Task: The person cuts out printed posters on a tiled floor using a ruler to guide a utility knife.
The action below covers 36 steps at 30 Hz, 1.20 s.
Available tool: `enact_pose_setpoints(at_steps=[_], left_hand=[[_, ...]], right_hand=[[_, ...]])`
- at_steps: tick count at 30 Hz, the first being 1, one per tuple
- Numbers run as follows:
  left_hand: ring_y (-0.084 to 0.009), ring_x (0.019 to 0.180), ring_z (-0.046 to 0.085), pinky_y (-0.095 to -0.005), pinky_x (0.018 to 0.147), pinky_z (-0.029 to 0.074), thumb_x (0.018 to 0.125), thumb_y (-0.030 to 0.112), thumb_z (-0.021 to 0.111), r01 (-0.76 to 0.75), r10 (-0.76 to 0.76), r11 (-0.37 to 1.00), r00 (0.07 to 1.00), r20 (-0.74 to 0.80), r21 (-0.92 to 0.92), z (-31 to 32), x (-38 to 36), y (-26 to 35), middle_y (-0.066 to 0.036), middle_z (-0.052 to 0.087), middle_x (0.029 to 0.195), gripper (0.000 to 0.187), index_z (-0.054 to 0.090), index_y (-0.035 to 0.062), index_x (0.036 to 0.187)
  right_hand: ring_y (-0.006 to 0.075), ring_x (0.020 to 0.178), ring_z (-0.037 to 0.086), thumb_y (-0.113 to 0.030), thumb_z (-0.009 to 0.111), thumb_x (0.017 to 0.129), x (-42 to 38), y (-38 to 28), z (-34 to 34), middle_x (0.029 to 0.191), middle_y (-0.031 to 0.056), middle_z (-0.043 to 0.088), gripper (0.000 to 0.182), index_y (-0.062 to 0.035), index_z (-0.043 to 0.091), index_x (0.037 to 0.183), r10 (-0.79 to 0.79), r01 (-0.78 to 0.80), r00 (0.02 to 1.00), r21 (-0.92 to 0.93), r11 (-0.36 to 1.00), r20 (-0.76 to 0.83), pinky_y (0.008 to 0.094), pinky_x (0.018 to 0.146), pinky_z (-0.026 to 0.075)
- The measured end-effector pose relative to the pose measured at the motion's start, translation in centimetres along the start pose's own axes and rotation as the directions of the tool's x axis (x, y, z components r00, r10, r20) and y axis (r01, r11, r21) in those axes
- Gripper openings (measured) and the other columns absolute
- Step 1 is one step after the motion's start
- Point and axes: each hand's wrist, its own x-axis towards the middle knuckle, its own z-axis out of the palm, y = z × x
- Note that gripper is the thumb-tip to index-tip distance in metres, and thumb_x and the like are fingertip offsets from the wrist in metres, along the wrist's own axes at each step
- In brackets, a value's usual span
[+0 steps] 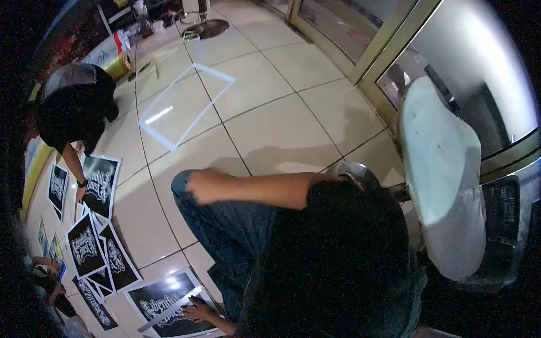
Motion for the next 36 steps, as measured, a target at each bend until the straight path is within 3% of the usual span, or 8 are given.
enact_pose_setpoints(at_steps=[2, 3, 5, 9, 11, 18, 19, 36], left_hand=[[-0.0318, 0.15, 0.019, -0.071, 0.111, 0.013, 0.092, 0.076, 0.036, -0.024, 0.026, 0.998, 0.999, 0.019, -0.064, -0.5, -0.6, -0.2, -0.01, 0.021, 0.163, 0.087, 0.03, 0.0173, 0.155], [-0.0318, 0.15, 0.019, -0.071, 0.111, 0.013, 0.092, 0.076, 0.036, -0.026, 0.027, 0.997, 1.0, 0.013, -0.075, -0.2, -0.6, -0.3, -0.01, 0.021, 0.163, 0.087, 0.03, 0.0173, 0.155], [-0.0324, 0.15, 0.018, -0.0707, 0.111, 0.011, 0.093, 0.074, 0.034, -0.032, 0.032, 0.994, 0.999, 0.001, -0.101, 0.8, 0.4, -1.2, -0.01, 0.021, 0.163, 0.084, 0.03, 0.0181, 0.155], [-0.0332, 0.15, 0.019, -0.074, 0.108, 0.013, 0.094, 0.073, 0.034, -0.071, 0.069, 0.988, 0.997, -0.02, -0.138, 1.8, 1.5, -1.6, -0.011, 0.021, 0.163, 0.082, 0.03, 0.0182, 0.155], [-0.0331, 0.15, 0.019, -0.0746, 0.107, 0.013, 0.094, 0.073, 0.035, -0.083, 0.078, 0.99, 0.996, -0.044, -0.117, 2.6, 1.9, -2.0, -0.01, 0.022, 0.162, 0.083, 0.03, 0.0184, 0.155], [-0.0357, 0.15, 0.017, -0.0764, 0.105, 0.013, 0.093, 0.074, 0.035, -0.112, 0.114, 0.984, 0.993, 0.007, -0.138, 3.0, 2.2, -2.8, -0.013, 0.019, 0.163, 0.085, 0.027, 0.0188, 0.157], [-0.0369, 0.15, 0.017, -0.0753, 0.106, 0.011, 0.094, 0.073, 0.035, -0.348, 0.29, 0.895, 0.929, -0.23, -0.279, 5.1, 3.0, -4.2, -0.015, 0.018, 0.163, 0.085, 0.025, 0.0179, 0.157], [-0.0396, 0.15, 0.012, -0.0729, 0.11, 0.007, 0.08, 0.079, 0.055, -0.077, 0.084, 0.99, 0.995, 0.055, -0.119, 1.8, 0.4, -1.8, -0.018, 0.015, 0.163, 0.106, 0.025, 0.0126, 0.156]], right_hand=[[0.0335, 0.101, 0.066, -0.018, 0.059, 0.081, -0.4, 7.9, 1.1, 0.104, 0.0195, 0.069, 0.027, -0.0071, 0.073, 0.101, 0.12, -0.056, 0.979, 0.351, 0.935, -0.162, 0.0456, 0.081, 0.053], [0.034, 0.097, 0.068, -0.023, 0.061, 0.082, -0.7, 12.1, 1.3, 0.102, 0.0186, 0.071, 0.027, -0.0068, 0.073, 0.098, 0.367, -0.341, 0.912, -0.156, 0.927, 0.184, 0.0461, 0.079, 0.054], [0.0358, 0.091, 0.069, -0.033, 0.066, 0.078, -5.8, 20.3, 3.0, 0.096, 0.0169, 0.072, 0.029, -0.0093, 0.075, 0.092, 0.469, -0.42, 0.879, -0.329, 0.846, 0.083, 0.0461, 0.074, 0.055], [0.0277, 0.106, 0.064, -0.042, 0.069, 0.086, -16.7, 35.5, 8.0, 0.119, 0.011, 0.069, 0.041, -0.0096, 0.072, 0.112, 0.473, -0.595, -0.157, -0.466, 0.656, 0.867, 0.0508, 0.09, 0.048], [0.0259, 0.095, 0.066, -0.038, 0.067, 0.088, -22.5, 37.9, 9.8, 0.112, 0.011, 0.071, 0.039, -0.0065, 0.072, 0.111, 0.333, -0.696, -0.242, -0.402, 0.595, 0.911, 0.047, 0.088, 0.049], [0.0227, 0.076, 0.064, -0.028, 0.068, 0.085, -25.1, 34.0, 5.1, 0.094, 0.0105, 0.073, 0.025, -0.0077, 0.076, 0.095, 0.686, -0.731, 0.18, -0.371, 0.573, 0.705, 0.0409, 0.076, 0.05], [0.0229, 0.076, 0.064, -0.028, 0.067, 0.085, -25.9, 34.1, 5.3, 0.094, 0.0105, 0.073, 0.024, -0.0077, 0.076, 0.095, 0.685, -0.732, 0.176, -0.372, 0.571, 0.707, 0.0412, 0.076, 0.051], [0.0255, 0.079, 0.063, -0.022, 0.064, 0.086, -36.6, 37.9, 6.6, 0.094, 0.0097, 0.071, 0.021, -0.0089, 0.076, 0.097, 0.648, -0.761, 0.079, -0.374, 0.531, 0.758, 0.0454, 0.073, 0.051]])
